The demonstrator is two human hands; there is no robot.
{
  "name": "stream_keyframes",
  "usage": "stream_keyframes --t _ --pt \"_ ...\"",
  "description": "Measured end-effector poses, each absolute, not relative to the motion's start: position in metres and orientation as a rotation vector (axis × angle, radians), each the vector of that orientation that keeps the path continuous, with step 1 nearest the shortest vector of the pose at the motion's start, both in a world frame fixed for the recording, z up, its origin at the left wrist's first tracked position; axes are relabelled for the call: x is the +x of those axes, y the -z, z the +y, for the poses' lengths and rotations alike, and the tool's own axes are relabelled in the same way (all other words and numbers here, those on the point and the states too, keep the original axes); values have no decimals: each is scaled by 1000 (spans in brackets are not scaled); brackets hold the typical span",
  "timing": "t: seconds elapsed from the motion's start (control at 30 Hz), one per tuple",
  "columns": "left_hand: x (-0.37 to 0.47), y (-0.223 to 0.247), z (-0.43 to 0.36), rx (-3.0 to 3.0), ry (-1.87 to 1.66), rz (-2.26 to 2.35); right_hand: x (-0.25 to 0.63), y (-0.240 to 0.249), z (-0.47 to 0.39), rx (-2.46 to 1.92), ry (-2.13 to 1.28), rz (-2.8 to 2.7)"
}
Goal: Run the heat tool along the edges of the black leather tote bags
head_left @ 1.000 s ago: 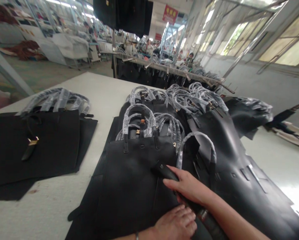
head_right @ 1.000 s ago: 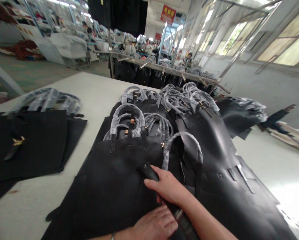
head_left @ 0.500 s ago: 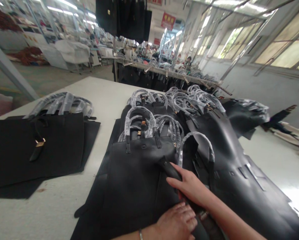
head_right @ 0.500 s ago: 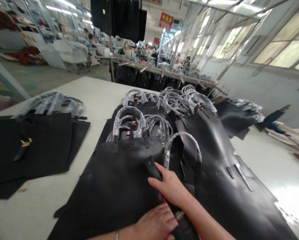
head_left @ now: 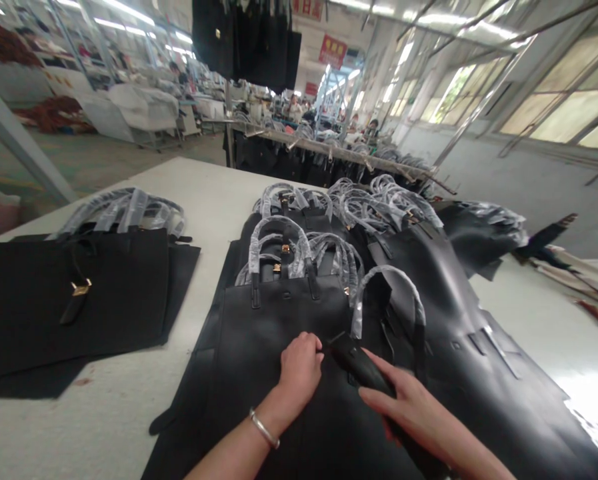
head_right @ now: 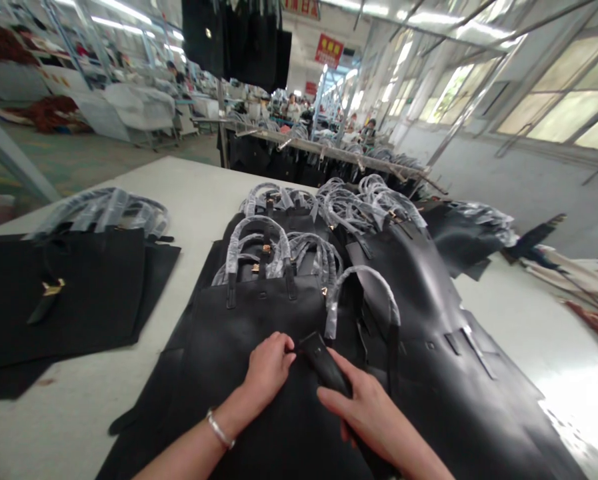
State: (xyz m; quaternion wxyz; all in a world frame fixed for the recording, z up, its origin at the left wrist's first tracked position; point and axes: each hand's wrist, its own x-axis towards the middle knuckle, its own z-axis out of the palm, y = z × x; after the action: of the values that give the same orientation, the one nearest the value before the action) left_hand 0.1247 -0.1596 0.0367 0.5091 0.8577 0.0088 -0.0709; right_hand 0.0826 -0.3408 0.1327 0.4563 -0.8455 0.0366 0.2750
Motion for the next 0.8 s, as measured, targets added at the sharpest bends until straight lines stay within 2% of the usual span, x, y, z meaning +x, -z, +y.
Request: stream_keyframes --t 0.13,0.27,0.43,0.6,0.7,0.8 --pt "131 -28 -161 1484 404 160 87 -130 -335 -2013 -711 102" --pt "132 -26 -158 1335 454 204 91 -131 -331 -2005 -574 158" --pt "127 -30 -154 1238 493 140 87 -131 -331 -1992 -675 116" --pt "127 -35 -157 1410 449 84 88 -138 -345 -2068 -417 205" --pt "128 -38 -166 1483 412 0 76 -146 -362 -2045 -461 261" --pt "127 -38 -177 1362 538 -14 51 -145 -376 -2025 -531 377"
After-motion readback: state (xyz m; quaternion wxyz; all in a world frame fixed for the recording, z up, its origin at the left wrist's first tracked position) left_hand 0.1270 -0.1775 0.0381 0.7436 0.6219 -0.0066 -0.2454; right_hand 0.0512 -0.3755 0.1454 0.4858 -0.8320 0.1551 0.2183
